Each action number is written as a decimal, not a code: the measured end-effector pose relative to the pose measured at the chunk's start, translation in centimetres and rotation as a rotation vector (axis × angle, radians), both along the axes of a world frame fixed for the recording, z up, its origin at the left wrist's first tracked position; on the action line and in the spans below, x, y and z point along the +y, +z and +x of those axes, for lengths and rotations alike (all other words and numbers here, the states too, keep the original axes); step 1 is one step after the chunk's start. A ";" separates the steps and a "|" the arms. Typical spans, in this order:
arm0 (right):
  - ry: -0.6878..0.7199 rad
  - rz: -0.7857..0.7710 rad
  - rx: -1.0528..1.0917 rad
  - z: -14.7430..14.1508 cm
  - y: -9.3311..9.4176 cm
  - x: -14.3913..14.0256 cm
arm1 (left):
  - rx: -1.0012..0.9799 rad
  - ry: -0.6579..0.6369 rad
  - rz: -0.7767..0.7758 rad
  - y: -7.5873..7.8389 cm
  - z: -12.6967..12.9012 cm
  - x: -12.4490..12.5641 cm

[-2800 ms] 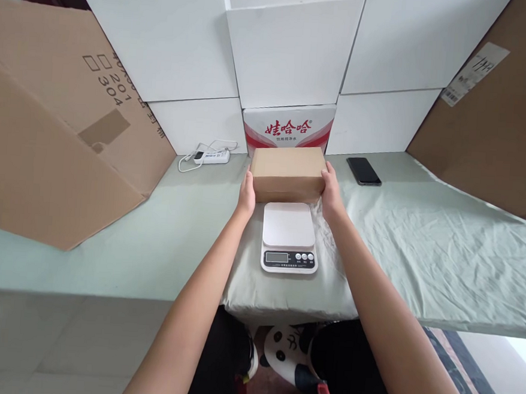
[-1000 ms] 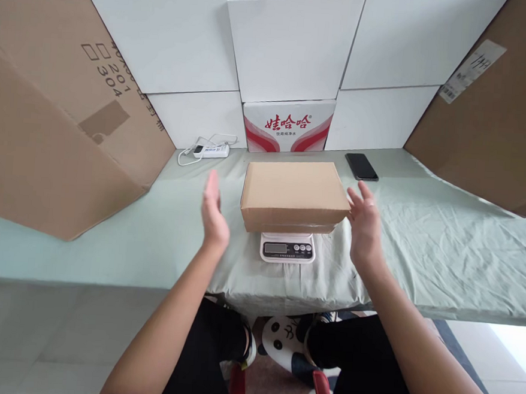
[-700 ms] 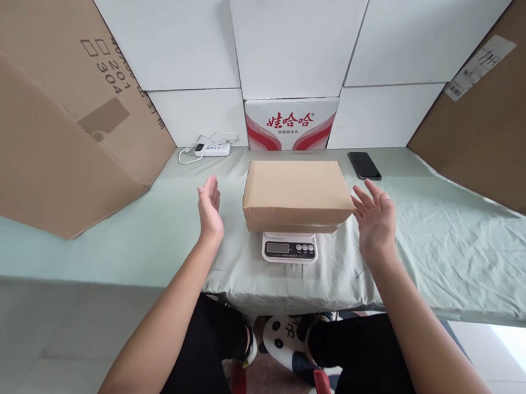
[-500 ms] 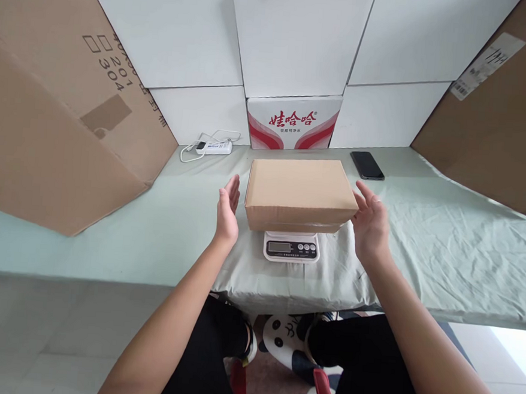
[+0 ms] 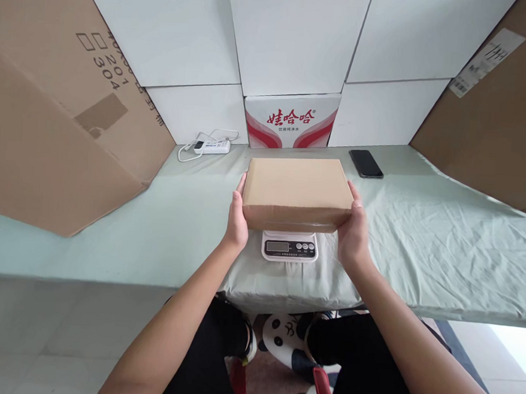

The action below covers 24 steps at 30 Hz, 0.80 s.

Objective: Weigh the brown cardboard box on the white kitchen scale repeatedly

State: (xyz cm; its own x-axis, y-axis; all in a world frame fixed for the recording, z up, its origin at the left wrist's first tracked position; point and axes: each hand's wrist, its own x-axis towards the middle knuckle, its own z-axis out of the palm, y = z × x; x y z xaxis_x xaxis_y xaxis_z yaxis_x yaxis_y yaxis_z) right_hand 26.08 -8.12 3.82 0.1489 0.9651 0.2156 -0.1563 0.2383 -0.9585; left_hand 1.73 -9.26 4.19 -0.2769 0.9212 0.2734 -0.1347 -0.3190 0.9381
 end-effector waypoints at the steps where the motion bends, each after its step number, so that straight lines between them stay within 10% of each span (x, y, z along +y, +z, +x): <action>1: -0.003 0.004 -0.009 -0.1 -0.1 0.0 | 0.002 0.004 0.003 0.0 0.0 0.0; 16: -0.010 0.198 -0.014 -1.1 2.1 9.4 | 0.083 0.013 0.157 3.0 -0.5 8.8; 24: 0.020 0.164 -0.020 -1.9 0.4 13.0 | 0.183 0.073 0.044 0.8 -1.7 12.3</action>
